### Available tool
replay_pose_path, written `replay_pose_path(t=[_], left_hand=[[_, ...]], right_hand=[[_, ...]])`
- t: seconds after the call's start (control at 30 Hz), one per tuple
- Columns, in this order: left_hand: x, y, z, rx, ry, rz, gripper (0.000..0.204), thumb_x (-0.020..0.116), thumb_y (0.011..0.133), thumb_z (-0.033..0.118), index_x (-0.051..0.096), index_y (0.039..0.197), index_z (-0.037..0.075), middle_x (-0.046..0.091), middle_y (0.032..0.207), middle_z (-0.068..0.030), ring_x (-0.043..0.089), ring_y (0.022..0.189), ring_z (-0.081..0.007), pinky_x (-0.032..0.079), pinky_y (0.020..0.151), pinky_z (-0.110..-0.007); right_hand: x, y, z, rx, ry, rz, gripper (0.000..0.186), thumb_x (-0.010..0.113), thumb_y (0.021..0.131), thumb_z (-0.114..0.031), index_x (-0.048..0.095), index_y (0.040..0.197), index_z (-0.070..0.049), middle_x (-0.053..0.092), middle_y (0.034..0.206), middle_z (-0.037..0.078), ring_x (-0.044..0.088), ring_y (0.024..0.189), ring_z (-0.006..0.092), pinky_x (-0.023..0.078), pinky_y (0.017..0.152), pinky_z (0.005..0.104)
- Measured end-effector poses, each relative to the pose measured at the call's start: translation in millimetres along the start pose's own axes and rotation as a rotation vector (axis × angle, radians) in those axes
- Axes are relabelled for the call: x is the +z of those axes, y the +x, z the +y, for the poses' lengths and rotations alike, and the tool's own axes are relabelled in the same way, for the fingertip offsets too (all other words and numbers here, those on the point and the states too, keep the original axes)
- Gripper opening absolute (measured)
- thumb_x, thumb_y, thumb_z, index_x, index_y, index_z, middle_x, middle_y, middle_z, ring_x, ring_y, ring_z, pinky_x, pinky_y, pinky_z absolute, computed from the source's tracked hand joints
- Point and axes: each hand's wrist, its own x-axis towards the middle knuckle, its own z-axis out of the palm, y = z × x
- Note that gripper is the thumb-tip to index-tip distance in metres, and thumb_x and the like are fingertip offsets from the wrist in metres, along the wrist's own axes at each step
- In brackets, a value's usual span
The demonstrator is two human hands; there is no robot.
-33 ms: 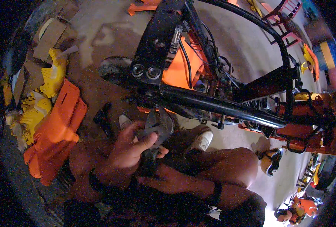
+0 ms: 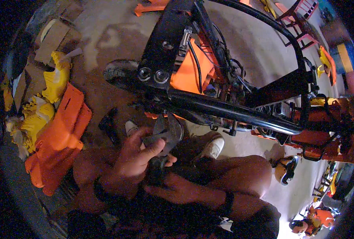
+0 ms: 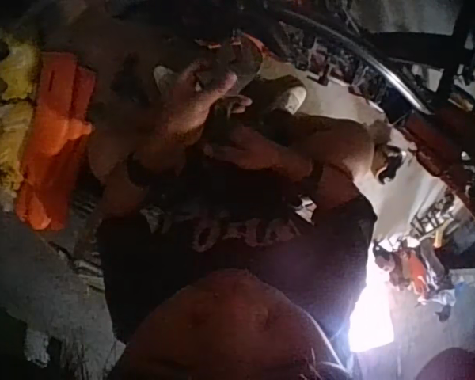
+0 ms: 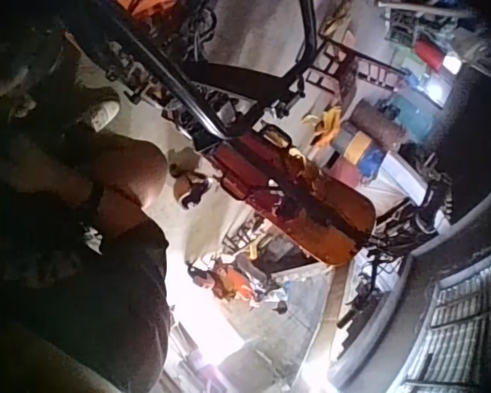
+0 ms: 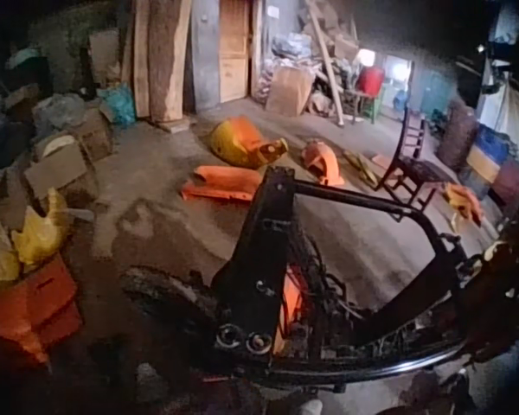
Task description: Using an adjustable wrench and socket wrench to adjust or disassemble parts of a motorcycle frame near the rear wheel.
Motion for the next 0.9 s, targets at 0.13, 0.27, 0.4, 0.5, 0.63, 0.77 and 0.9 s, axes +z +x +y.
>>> replay_pose_path(t=[0.13,0.27,0.4,0.5,0.63,0.77,0.9], left_hand=[[0.1,0.7,0.3,0.026,0.000,0.017,0.033,0.059,0.089,0.016,0.041,0.109,-0.002,0.060,0.093,-0.0148,0.064,0.069,-0.0212,0.054,0.059,-0.032],[-5.1,1.4,-4.1,0.048,0.004,0.042,0.033,0.058,0.090,0.018,0.041,0.110,-0.002,0.060,0.094,-0.0142,0.063,0.068,-0.0207,0.053,0.057,-0.031],[-5.2,0.2,-0.2,0.065,-0.015,0.026,0.032,0.057,0.090,0.019,0.041,0.111,0.000,0.059,0.094,-0.0123,0.063,0.069,-0.0201,0.053,0.058,-0.031],[-10.5,-0.4,0.3,0.049,0.004,0.010,0.031,0.056,0.091,0.018,0.040,0.112,0.002,0.059,0.095,-0.0113,0.062,0.070,-0.0193,0.053,0.060,-0.031],[-13.1,-4.5,8.9,-0.002,0.091,-0.027,0.030,0.055,0.091,0.015,0.039,0.114,0.002,0.059,0.096,-0.0110,0.062,0.073,-0.0171,0.052,0.063,-0.029],[-15.7,-13.3,28.2,-0.045,0.245,-0.041,0.033,0.055,0.091,0.012,0.039,0.118,0.002,0.060,0.096,-0.0110,0.063,0.075,-0.0159,0.051,0.065,-0.027],[-25.8,-8.5,38.1,-0.043,0.353,-0.109,0.036,0.055,0.090,0.013,0.040,0.122,0.001,0.061,0.093,-0.0113,0.063,0.078,-0.0169,0.051,0.066,-0.027]], right_hand=[[-1.0,4.2,-2.0,0.004,-0.067,-0.024,0.036,0.046,0.095,-0.029,0.050,0.118,-0.002,0.056,0.114,0.016,0.050,0.110,0.0278,0.037,0.097,0.0380],[2.2,9.2,-4.5,-0.049,-0.160,-0.015,0.038,0.044,0.095,-0.031,0.049,0.118,-0.002,0.055,0.114,0.018,0.049,0.112,0.0302,0.034,0.100,0.0385],[5.0,13.8,-3.6,-0.018,-0.067,-0.043,0.038,0.043,0.095,-0.032,0.050,0.117,-0.002,0.055,0.113,0.019,0.049,0.110,0.0318,0.034,0.100,0.0399],[5.1,17.8,-0.7,-0.016,-0.139,-0.047,0.037,0.042,0.095,-0.032,0.050,0.117,-0.002,0.056,0.113,0.019,0.050,0.110,0.0324,0.034,0.099,0.0402],[4.7,21.4,7.9,-0.013,-0.148,-0.085,0.038,0.041,0.096,-0.032,0.050,0.117,-0.003,0.055,0.113,0.019,0.050,0.109,0.0327,0.034,0.099,0.0403],[9.5,29.7,-0.5,-0.044,-0.060,-0.057,0.038,0.041,0.096,-0.032,0.050,0.118,-0.003,0.056,0.113,0.018,0.050,0.109,0.0323,0.033,0.099,0.0402],[14.1,39.0,-5.8,-0.066,-0.109,-0.019,0.037,0.043,0.095,-0.031,0.050,0.119,-0.003,0.055,0.116,0.016,0.049,0.111,0.0296,0.034,0.099,0.0399]])
